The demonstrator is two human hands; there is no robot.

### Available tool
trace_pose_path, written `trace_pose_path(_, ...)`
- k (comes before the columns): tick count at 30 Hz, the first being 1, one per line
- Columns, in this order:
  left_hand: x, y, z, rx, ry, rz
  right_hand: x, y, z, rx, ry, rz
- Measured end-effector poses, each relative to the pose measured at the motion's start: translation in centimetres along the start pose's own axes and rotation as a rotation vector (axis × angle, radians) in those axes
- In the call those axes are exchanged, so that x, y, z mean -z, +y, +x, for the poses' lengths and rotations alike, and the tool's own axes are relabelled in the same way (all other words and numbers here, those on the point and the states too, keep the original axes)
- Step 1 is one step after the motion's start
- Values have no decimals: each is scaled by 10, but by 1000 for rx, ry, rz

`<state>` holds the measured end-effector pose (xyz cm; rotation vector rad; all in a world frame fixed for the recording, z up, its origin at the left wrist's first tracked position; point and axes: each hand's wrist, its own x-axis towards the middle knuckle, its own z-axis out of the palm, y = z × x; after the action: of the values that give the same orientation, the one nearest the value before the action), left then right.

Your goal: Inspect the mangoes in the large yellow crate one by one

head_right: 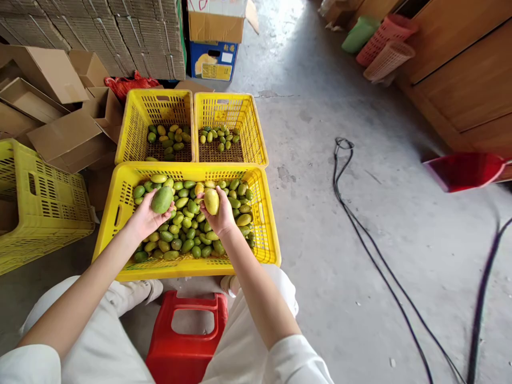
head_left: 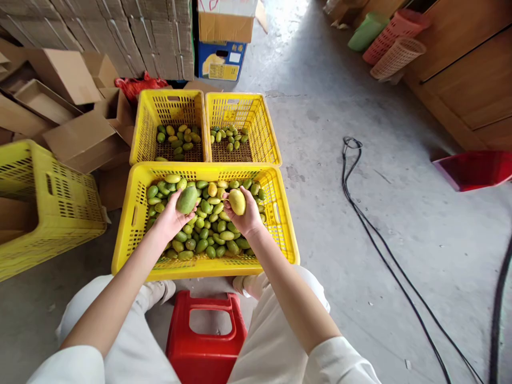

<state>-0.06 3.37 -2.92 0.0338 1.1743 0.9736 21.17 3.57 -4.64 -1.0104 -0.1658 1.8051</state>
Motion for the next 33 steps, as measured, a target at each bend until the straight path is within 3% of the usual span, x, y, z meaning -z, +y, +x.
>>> trace_pose_path(15,-2,2,-6,-40,53,-80,-3,-3,-4,1,35,78)
trace_pose_path(22,-9,6,-13,-47,65,-154,-5,3,0,-44,54,-52)
trace_pose_path(28,-12,7,-20,45,67,-117,-11,1,-4,-24,89,-75)
trace_pose_path(33,-9,4,-16,-19,19,-90,-11,3,-6,-11,100,-119)
